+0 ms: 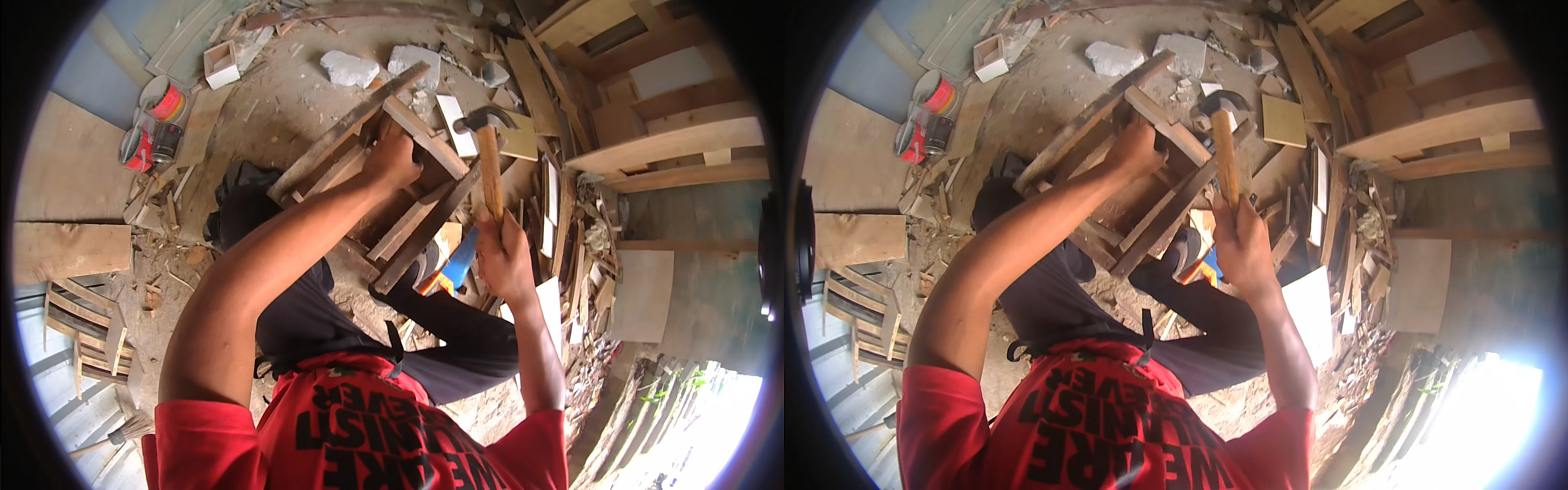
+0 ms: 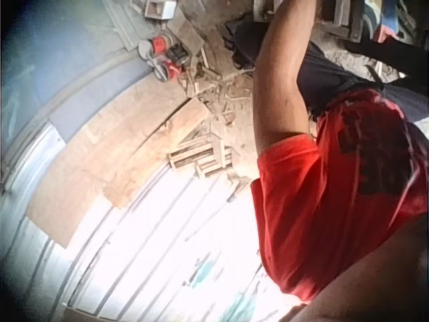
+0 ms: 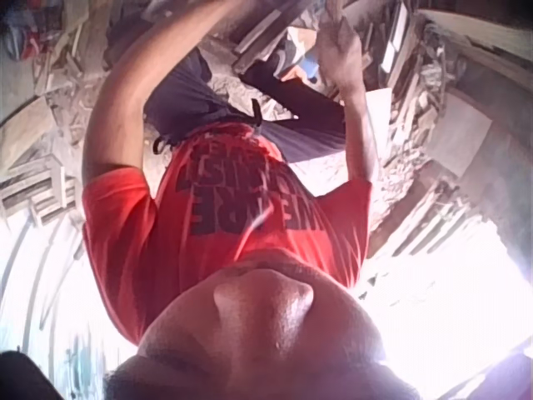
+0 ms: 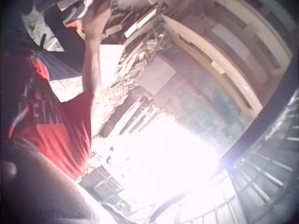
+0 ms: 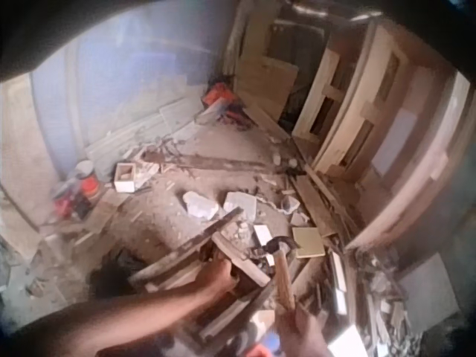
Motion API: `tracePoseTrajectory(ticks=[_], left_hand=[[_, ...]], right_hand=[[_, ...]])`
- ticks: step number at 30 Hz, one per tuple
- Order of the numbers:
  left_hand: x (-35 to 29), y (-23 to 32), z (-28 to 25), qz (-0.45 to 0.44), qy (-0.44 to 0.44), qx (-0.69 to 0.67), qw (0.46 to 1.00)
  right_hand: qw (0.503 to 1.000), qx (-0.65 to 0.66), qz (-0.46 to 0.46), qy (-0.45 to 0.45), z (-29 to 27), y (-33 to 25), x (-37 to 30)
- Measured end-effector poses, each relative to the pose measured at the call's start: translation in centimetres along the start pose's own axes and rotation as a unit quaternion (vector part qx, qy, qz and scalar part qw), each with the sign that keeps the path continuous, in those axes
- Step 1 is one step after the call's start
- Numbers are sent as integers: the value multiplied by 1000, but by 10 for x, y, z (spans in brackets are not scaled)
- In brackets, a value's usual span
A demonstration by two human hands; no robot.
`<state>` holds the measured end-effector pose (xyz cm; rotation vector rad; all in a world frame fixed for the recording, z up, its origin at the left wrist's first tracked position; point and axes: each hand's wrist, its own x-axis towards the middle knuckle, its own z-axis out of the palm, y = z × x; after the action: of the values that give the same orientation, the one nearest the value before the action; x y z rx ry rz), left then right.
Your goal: The person sits on the floor and assembles a small wooden frame. They use a hammer to drive nails into the joints to secure the pieces together. The person adjusts the frame and continues hammering to complete the assembly.
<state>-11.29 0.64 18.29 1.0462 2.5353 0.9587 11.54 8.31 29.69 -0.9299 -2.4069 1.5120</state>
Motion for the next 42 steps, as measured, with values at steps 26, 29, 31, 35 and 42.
tracePoseTrajectory(ticks=[26, 29, 31, 35, 42], left_hand=[[1, -4, 1, 0, 12, -35, 999], [0, 4, -1, -1, 16, -17, 1000], [1, 4, -1, 6, 29, -6, 1000], [1, -3, 1, 9, 22, -14, 1000], [0, 2, -3, -18, -7, 1, 1000]], right_hand=[[997, -74, -13, 14, -5, -6, -5], [999, 7, -5, 53, -6, -12, -7], [999, -8, 1, 36, -4, -12, -7], [999, -24, -9, 25, -4, -17, -6], [989, 40, -118, 76, -2, -16, -1]])
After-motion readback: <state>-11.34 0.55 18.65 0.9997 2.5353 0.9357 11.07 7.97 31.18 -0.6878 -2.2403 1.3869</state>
